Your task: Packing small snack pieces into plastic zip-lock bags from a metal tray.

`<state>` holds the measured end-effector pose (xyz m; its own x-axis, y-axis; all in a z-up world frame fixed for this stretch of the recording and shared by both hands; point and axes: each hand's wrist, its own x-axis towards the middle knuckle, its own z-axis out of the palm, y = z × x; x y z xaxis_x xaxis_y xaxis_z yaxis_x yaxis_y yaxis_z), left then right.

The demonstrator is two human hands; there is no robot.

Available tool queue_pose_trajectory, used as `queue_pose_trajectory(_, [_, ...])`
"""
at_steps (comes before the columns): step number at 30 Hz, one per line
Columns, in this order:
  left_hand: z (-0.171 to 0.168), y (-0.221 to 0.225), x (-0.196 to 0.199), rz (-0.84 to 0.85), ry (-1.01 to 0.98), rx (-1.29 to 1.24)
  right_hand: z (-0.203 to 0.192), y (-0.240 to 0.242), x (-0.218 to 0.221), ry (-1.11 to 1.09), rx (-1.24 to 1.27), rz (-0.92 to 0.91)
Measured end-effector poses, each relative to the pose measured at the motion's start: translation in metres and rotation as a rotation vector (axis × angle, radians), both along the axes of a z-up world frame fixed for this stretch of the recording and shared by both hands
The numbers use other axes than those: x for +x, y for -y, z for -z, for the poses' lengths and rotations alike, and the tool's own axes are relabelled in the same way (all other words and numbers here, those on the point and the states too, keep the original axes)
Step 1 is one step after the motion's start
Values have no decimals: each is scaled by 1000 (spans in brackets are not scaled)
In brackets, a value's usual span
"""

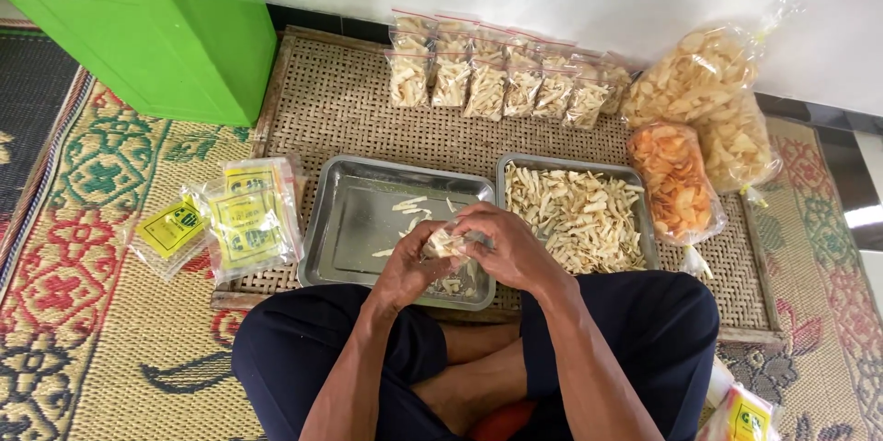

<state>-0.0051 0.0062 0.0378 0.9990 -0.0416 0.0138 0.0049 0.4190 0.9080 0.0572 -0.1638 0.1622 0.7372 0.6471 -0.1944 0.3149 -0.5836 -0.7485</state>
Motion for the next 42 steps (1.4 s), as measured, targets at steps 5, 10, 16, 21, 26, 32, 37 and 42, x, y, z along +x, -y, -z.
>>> queue_pose_trajectory(5, [6, 1, 1, -60, 17, 31, -1, 1, 1, -14, -14, 41])
queue_pose_trajectory(10, [-9, 1, 1, -92, 5, 37, 27, 13, 8, 73, 110, 87])
queue_pose_trajectory(16, [2, -4, 6, -170, -183, 29, 47, 15, 17, 162, 255, 116])
queue_pose_trajectory(21, [-2, -1, 6, -272, -469, -441, 43, 9, 19, 114, 433, 278])
queue_pose_trajectory(26, [14, 6, 13, -186, -394, -742, 49, -5, 8, 127, 493, 317])
queue_pose_trajectory(32, [51, -6, 19, -331, -310, -725, 53, -4, 3, 54, 502, 323])
queue_pose_trajectory(37, [50, -24, 22, -393, -284, -831, 83, 2, 15, 157, 306, 349])
queue_pose_trajectory(42, [57, -29, 20, -442, -284, -847, 108, -20, -12, 72, -387, 35])
